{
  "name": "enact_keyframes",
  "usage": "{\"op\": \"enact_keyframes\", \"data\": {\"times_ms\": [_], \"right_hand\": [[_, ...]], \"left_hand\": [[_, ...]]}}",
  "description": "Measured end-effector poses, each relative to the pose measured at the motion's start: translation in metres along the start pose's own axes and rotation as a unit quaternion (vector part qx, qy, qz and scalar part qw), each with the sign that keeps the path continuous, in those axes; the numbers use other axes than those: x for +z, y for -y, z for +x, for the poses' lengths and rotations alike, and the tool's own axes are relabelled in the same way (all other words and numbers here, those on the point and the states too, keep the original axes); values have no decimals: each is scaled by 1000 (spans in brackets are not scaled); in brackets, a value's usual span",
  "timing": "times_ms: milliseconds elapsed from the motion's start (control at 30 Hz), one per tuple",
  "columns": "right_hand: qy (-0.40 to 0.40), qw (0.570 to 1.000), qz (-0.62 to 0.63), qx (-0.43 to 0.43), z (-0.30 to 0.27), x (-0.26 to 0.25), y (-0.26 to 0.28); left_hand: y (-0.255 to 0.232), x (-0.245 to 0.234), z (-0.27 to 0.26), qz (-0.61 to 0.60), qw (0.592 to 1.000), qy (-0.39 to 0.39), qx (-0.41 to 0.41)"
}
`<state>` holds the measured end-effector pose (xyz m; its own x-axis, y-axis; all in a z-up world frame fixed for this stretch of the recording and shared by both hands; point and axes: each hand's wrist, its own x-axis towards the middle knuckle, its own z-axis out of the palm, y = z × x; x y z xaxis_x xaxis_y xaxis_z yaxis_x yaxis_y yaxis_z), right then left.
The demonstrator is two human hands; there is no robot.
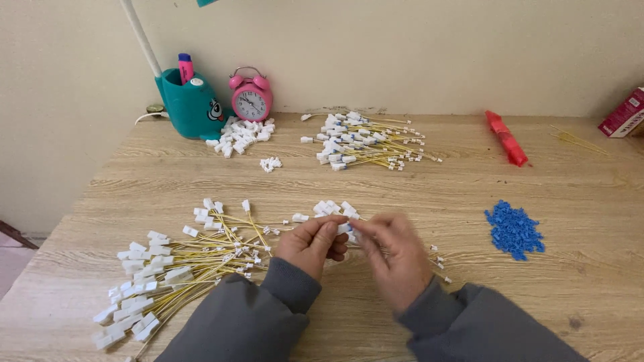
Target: Assembling small electronic connectors by manually inserting blue plastic components into white housings with attached wires.
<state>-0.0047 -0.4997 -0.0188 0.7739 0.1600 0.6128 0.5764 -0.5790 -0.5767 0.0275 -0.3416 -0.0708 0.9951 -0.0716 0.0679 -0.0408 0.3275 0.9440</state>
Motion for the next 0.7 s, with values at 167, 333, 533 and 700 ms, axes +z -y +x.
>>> {"op": "enact_keyframes", "data": {"times_ms": [167, 333, 533, 700], "right_hand": [[43, 979, -190, -57, 19, -2, -49], [84, 951, -298, -17, 61, -10, -103], [120, 947, -275, 113, 85, -42, -83], [26, 949, -260, 178, 47, -99, -126]], "left_hand": [[4, -9, 10, -1, 1000, 28, 2], [-6, -31, 22, 282, 941, -70, 174], [9, -46, 23, 498, 835, -21, 234], [20, -48, 17, 598, 766, 59, 229]]}}
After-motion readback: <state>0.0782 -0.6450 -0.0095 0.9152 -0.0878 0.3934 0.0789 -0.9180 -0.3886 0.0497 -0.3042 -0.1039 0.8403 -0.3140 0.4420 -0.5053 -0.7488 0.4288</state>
